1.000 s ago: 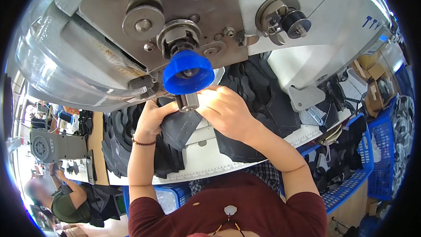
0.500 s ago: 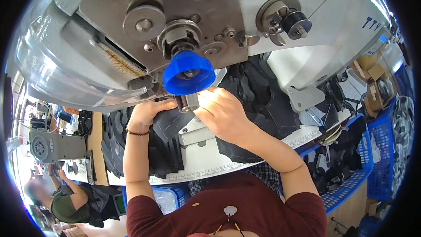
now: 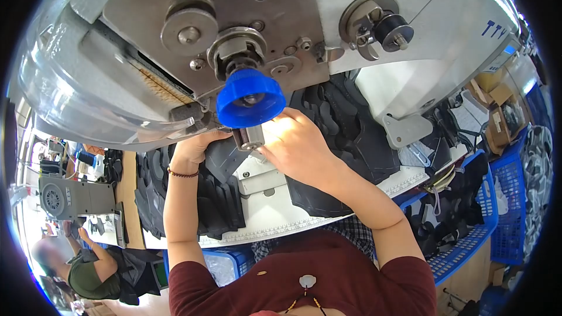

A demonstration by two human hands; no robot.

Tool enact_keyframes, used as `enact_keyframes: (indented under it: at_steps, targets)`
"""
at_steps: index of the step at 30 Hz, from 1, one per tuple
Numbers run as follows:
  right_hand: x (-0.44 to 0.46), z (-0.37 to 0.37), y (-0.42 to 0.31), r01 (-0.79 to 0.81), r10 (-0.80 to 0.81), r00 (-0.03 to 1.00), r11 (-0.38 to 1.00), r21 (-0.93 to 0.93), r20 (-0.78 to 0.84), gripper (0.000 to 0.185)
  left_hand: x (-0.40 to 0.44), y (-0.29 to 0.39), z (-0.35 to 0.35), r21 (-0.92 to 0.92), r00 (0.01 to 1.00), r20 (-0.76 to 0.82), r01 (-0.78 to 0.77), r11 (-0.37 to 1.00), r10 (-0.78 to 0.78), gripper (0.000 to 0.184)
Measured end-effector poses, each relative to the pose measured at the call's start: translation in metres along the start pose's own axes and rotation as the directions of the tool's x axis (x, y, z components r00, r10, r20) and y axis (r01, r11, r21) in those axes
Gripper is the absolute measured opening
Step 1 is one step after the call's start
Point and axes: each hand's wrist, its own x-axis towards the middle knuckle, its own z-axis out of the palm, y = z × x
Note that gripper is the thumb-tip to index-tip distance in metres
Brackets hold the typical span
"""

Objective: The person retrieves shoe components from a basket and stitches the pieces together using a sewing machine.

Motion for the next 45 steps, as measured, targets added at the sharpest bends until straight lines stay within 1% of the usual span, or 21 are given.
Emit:
enact_keyframes:
  at_steps: [5,8,11,14,17,20,23,26,29,30,33,34,37,40,43,45]
  targets:
    - [0.003,0.002,0.003,0.009,-0.007,0.999,0.999,0.040,-0.048,0.028,0.000,-0.004,-0.003,-0.079,1.000,0.010,0.017,0.997,-0.017,0.042]
    - [0.003,0.000,0.003,-0.036,0.036,0.999,0.998,0.058,-0.001,0.024,0.000,-0.008,-0.004,-0.076,1.000,-0.010,0.010,0.997,-0.011,0.041]
    - [0.004,0.001,0.006,-0.042,0.042,0.999,0.994,0.100,-0.003,0.024,-0.004,0.001,-0.003,-0.056,0.997,0.038,0.070,0.996,-0.068,0.047]
    - [0.005,0.003,0.010,-0.100,0.085,0.994,0.968,0.228,0.073,0.021,-0.017,0.019,0.008,-0.029,0.990,0.140,0.001,1.000,0.003,0.039]
    - [0.002,0.006,0.012,-0.153,0.124,0.984,0.957,0.246,0.128,0.019,-0.018,0.011,-0.001,0.032,0.991,0.103,0.082,0.996,-0.084,0.040]
    - [-0.001,0.010,0.016,-0.201,0.160,0.972,0.946,0.254,0.172,0.019,-0.022,0.009,0.003,-0.044,0.997,0.059,0.061,0.997,-0.059,0.038]
    - [0.001,0.009,0.015,-0.107,0.097,0.994,0.967,0.233,0.055,0.019,-0.030,0.013,0.015,-0.227,0.994,0.043,0.104,0.968,-0.097,0.038]
    - [-0.003,0.004,0.002,-0.052,0.053,0.998,0.998,0.043,-0.025,0.026,-0.040,0.011,0.021,-0.174,0.993,-0.021,0.113,0.978,-0.119,0.038]
    - [-0.019,0.013,-0.005,0.103,-0.088,0.979,0.992,0.070,-0.184,0.025,-0.046,0.010,0.034,-0.177,0.997,-0.073,-0.045,0.983,0.033,0.038]
    - [-0.021,0.012,-0.008,0.187,-0.181,0.956,0.982,0.005,-0.229,0.024,-0.047,0.008,0.037,-0.176,0.995,-0.089,-0.061,0.982,0.046,0.034]
    - [-0.030,0.012,-0.016,0.200,-0.204,0.950,0.979,-0.040,-0.237,0.020,-0.052,0.000,0.044,-0.130,0.979,-0.168,-0.141,0.981,0.118,0.033]
    - [-0.030,0.012,-0.016,0.200,-0.204,0.945,0.979,-0.042,-0.255,0.019,-0.053,0.003,0.048,-0.136,0.974,-0.195,-0.141,0.981,0.113,0.031]
    - [-0.029,0.010,-0.013,0.201,-0.205,0.944,0.979,-0.044,-0.259,0.020,-0.054,0.003,0.056,-0.109,0.953,-0.250,-0.203,0.973,0.171,0.026]
    - [-0.026,0.012,-0.011,0.189,-0.200,0.943,0.980,-0.066,-0.266,0.019,-0.050,0.004,0.057,-0.051,0.940,-0.305,-0.178,0.983,0.154,0.021]
    - [-0.023,0.014,-0.006,0.184,-0.194,0.945,0.981,-0.065,-0.262,0.018,-0.044,0.005,0.057,-0.095,0.941,-0.294,-0.204,0.974,0.168,0.020]
    - [-0.020,0.013,-0.005,0.164,-0.175,0.950,0.984,-0.063,-0.260,0.018,-0.040,0.004,0.057,-0.075,0.932,-0.300,-0.236,0.969,0.204,0.019]
